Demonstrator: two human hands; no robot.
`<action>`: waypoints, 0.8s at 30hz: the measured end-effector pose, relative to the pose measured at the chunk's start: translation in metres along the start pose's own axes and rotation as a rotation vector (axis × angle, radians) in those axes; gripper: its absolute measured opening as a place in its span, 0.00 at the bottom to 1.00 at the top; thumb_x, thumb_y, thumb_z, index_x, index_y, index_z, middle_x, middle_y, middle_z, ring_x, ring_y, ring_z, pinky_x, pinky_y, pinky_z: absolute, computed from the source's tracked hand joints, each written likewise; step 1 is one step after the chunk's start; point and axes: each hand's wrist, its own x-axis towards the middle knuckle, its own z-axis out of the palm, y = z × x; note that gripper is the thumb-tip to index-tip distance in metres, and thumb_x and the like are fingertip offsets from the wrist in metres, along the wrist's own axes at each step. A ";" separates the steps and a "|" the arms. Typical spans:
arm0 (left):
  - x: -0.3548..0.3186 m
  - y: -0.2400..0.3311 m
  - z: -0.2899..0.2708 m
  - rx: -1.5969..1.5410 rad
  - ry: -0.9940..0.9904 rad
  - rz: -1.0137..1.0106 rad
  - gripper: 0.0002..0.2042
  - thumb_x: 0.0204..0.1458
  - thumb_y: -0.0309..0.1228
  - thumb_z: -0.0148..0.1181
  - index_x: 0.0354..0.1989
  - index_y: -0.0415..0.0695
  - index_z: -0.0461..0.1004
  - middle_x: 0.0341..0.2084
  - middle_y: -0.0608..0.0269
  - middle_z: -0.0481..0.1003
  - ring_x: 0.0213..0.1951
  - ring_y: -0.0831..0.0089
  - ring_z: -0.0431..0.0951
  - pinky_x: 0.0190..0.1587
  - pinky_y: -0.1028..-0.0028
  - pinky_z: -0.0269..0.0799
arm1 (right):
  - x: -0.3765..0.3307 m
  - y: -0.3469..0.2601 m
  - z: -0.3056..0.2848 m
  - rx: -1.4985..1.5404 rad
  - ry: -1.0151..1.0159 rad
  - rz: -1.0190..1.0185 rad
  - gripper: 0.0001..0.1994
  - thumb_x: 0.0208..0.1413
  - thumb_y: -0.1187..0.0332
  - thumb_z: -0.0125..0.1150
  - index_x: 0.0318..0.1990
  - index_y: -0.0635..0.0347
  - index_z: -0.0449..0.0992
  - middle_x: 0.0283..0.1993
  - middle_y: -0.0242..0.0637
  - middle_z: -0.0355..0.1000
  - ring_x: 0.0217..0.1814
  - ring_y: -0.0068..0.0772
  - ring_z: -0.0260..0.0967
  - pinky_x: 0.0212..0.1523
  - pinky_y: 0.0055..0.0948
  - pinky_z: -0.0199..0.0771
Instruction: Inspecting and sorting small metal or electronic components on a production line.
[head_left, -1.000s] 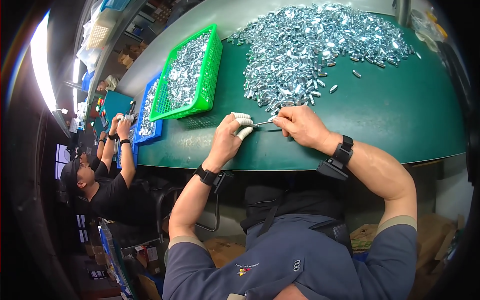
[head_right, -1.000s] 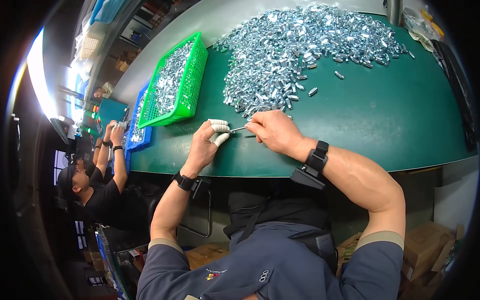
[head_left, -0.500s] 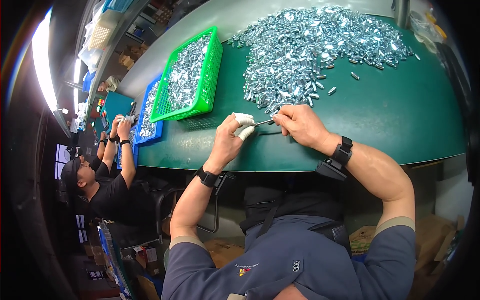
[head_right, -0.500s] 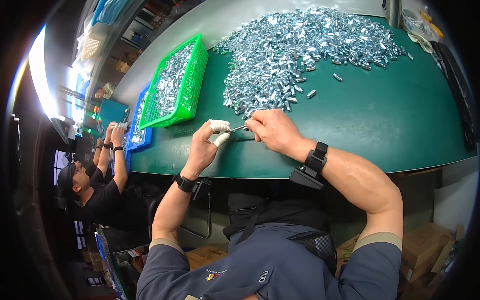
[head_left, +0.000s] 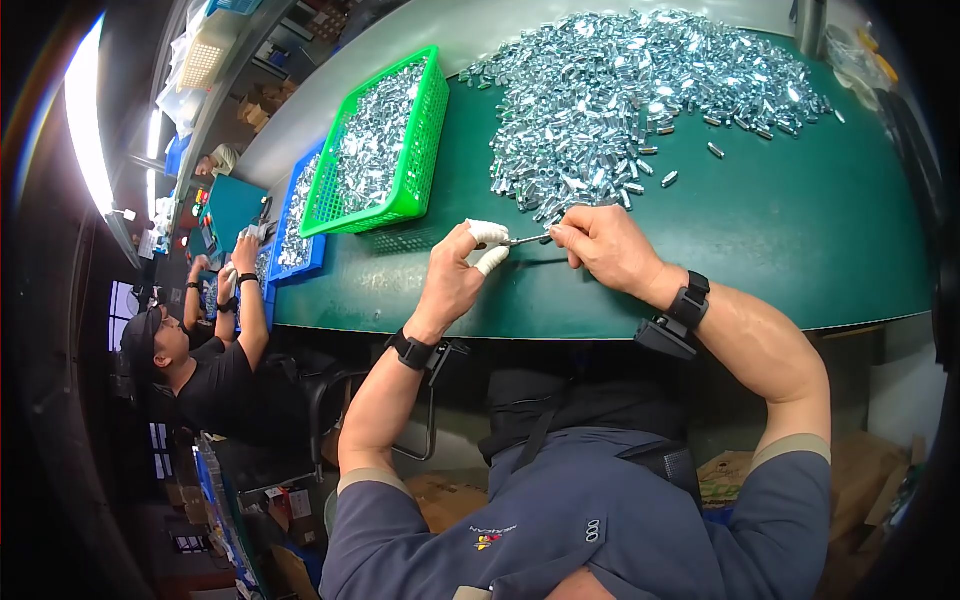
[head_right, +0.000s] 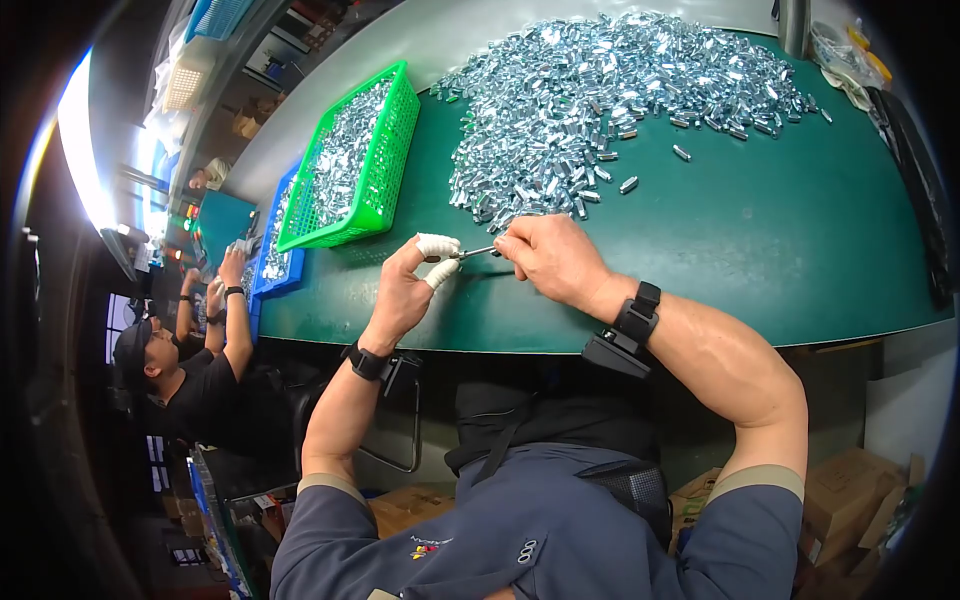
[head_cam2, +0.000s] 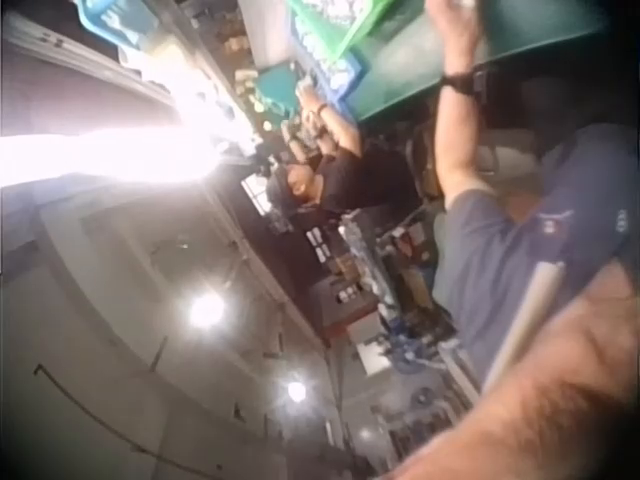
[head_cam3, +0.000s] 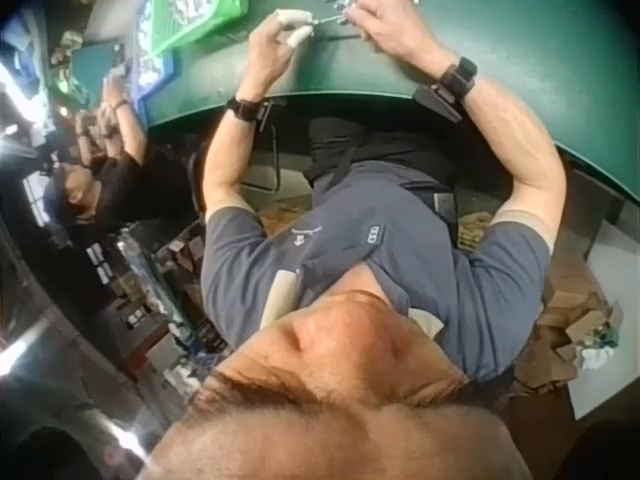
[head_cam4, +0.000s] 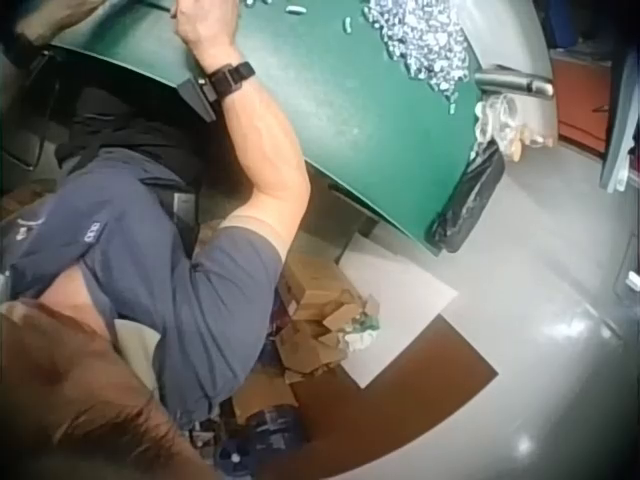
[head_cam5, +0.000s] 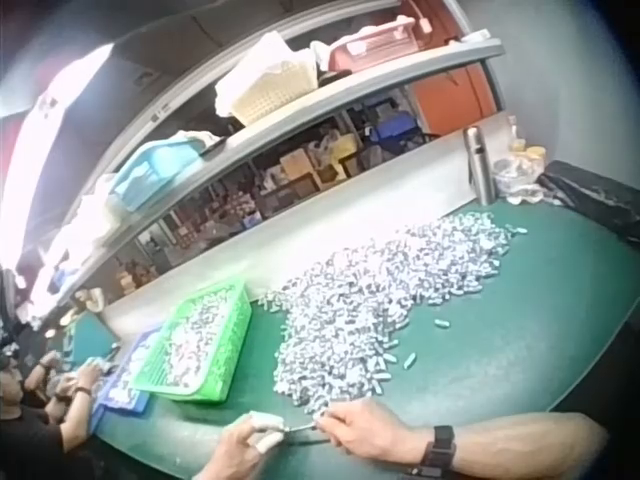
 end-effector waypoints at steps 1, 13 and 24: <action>0.000 0.001 0.001 -0.007 -0.005 0.003 0.09 0.54 0.21 0.70 0.43 0.40 0.80 0.41 0.60 0.82 0.43 0.68 0.81 0.48 0.71 0.77 | 0.000 0.000 0.001 0.015 -0.005 0.007 0.17 0.68 0.61 0.58 0.29 0.63 0.78 0.19 0.30 0.74 0.19 0.18 0.65 0.23 0.27 0.64; 0.019 0.017 0.001 0.045 -0.023 0.116 0.08 0.53 0.21 0.70 0.41 0.39 0.80 0.40 0.57 0.82 0.43 0.61 0.82 0.48 0.67 0.77 | 0.001 0.000 -0.002 0.012 -0.143 0.109 0.21 0.71 0.57 0.55 0.28 0.62 0.78 0.18 0.29 0.73 0.18 0.17 0.65 0.22 0.25 0.65; 0.024 0.015 -0.010 0.106 -0.088 0.172 0.09 0.51 0.23 0.70 0.40 0.43 0.80 0.38 0.57 0.80 0.42 0.57 0.81 0.45 0.64 0.76 | 0.001 0.007 0.001 0.133 -0.119 0.114 0.23 0.72 0.55 0.54 0.28 0.62 0.78 0.18 0.29 0.73 0.19 0.18 0.66 0.23 0.25 0.66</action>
